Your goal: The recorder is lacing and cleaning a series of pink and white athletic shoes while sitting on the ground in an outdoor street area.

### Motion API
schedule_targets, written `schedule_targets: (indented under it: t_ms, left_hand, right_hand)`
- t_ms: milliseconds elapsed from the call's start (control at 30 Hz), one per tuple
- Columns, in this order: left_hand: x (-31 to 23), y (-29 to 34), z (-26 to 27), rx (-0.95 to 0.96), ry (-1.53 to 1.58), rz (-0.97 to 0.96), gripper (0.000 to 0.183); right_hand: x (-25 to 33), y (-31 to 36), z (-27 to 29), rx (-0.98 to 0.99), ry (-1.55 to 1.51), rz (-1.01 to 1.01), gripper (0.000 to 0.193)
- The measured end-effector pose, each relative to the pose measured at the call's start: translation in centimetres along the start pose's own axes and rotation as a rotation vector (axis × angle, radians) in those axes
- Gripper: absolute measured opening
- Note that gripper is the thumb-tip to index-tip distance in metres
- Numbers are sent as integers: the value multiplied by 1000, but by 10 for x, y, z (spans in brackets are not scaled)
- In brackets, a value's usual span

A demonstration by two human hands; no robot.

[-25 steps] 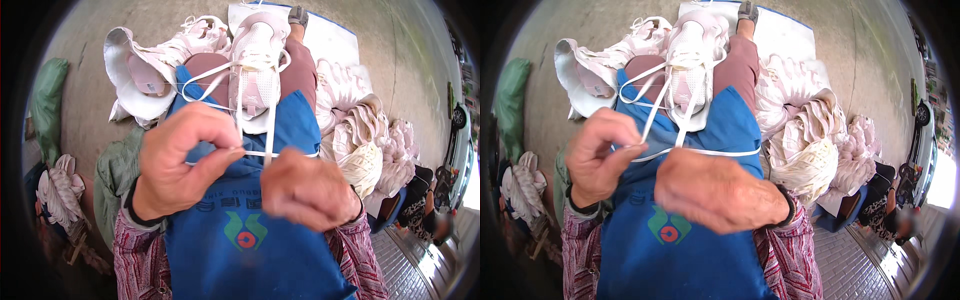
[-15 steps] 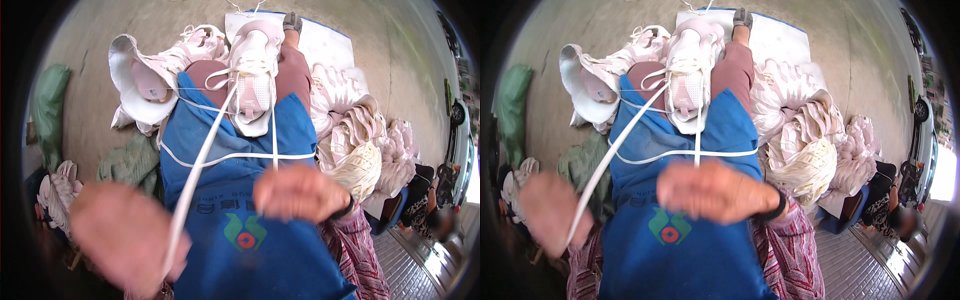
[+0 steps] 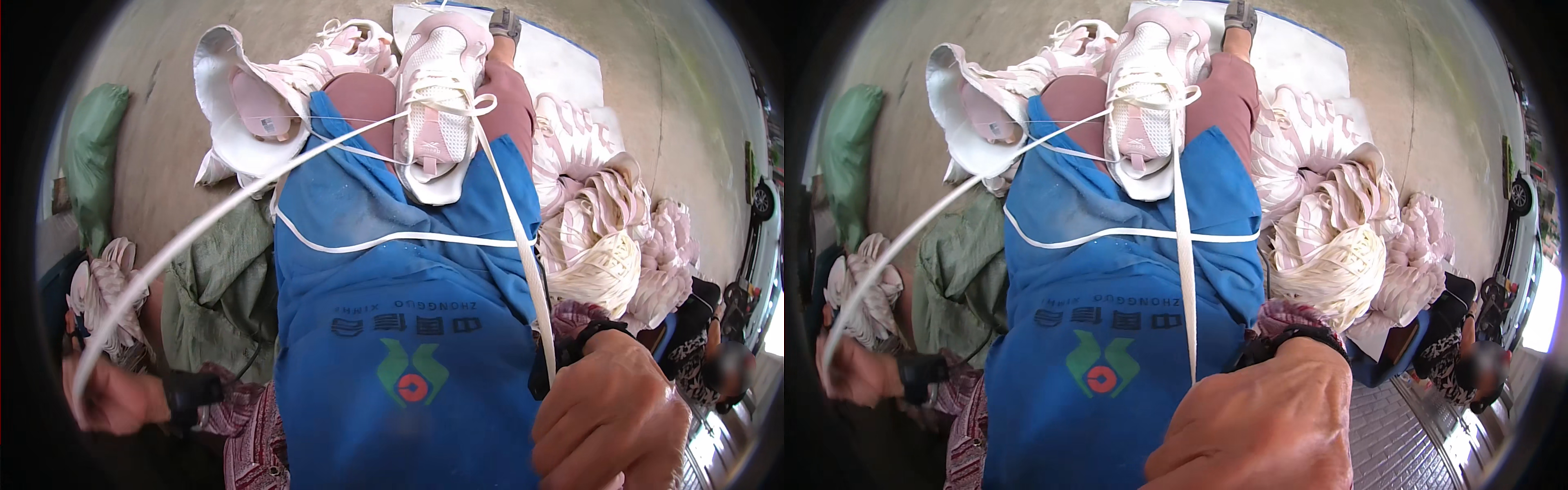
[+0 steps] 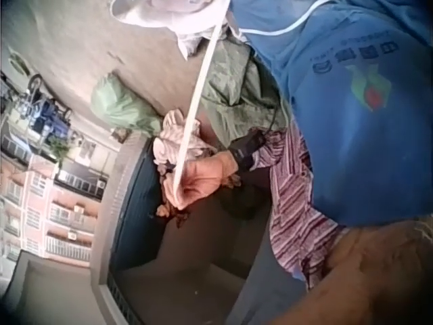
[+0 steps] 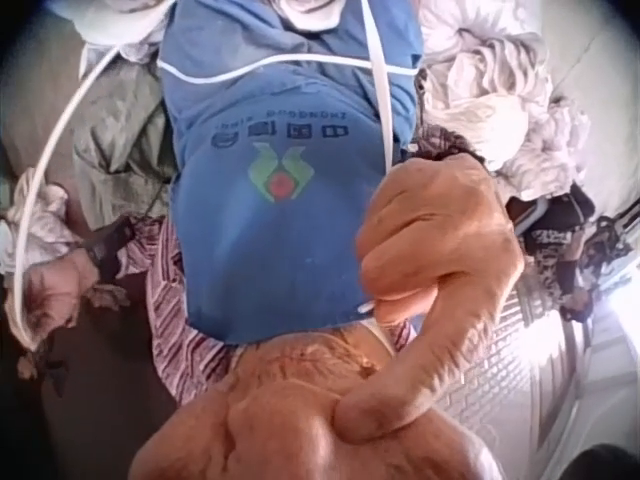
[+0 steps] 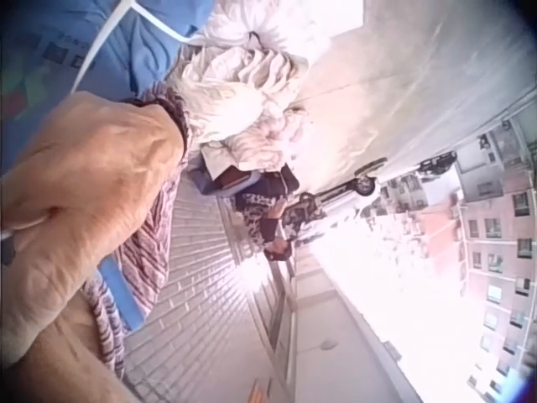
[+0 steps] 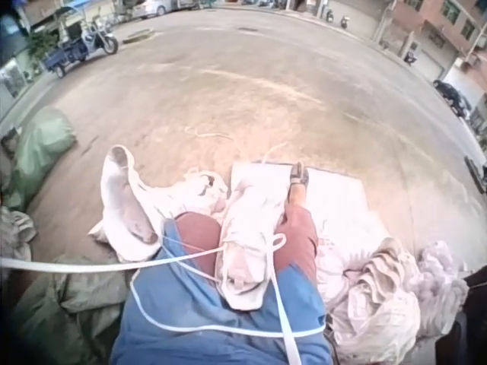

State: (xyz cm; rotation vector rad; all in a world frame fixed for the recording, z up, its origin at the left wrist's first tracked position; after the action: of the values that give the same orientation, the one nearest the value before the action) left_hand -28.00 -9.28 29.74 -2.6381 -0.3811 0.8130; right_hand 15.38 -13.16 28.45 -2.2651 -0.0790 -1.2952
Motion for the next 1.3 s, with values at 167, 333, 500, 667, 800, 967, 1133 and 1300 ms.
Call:
schedule_targets:
  t_ms: [167,333,500,667,800,967,1133,1300]
  left_hand:
    - [123,4,16,-60,341,448,5]
    - [262,21,4,106,-788,770,16]
    - [365,41,0,480,-1242,639,20]
    - [400,36,9,623,-1420,589,15]
    - [404,37,19,669,-1419,567,15]
    - [410,28,34,685,-1345,669,17]
    - [412,20,30,484,-1166,1226,18]
    - [409,18,30,380,-992,1354,17]
  right_hand:
    - [-5,7,7,72,-44,-25,34]
    - [-7,56,41,27,359,-153,24]
    - [-9,106,74,-618,437,-405,25]
    - [-34,97,94,-677,648,-630,22]
    - [-70,76,112,-565,892,-687,19]
    - [-101,61,116,-424,976,-476,17]
    - [-149,35,108,-132,1332,-373,22]
    - [-168,16,105,-2,1483,-414,26]
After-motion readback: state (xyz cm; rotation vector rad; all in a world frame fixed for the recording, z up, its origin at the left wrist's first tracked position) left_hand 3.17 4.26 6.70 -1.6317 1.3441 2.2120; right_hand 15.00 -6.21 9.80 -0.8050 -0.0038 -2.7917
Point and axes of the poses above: each hand's wrist, its own y-axis away from the middle knuckle, its own z-axis out of the back of the hand, x = y × z, the point moved 3 cm from there along -y, towards the middle knuckle, and after that the axes turned 2 degrees about y, right-handed, at the moved point
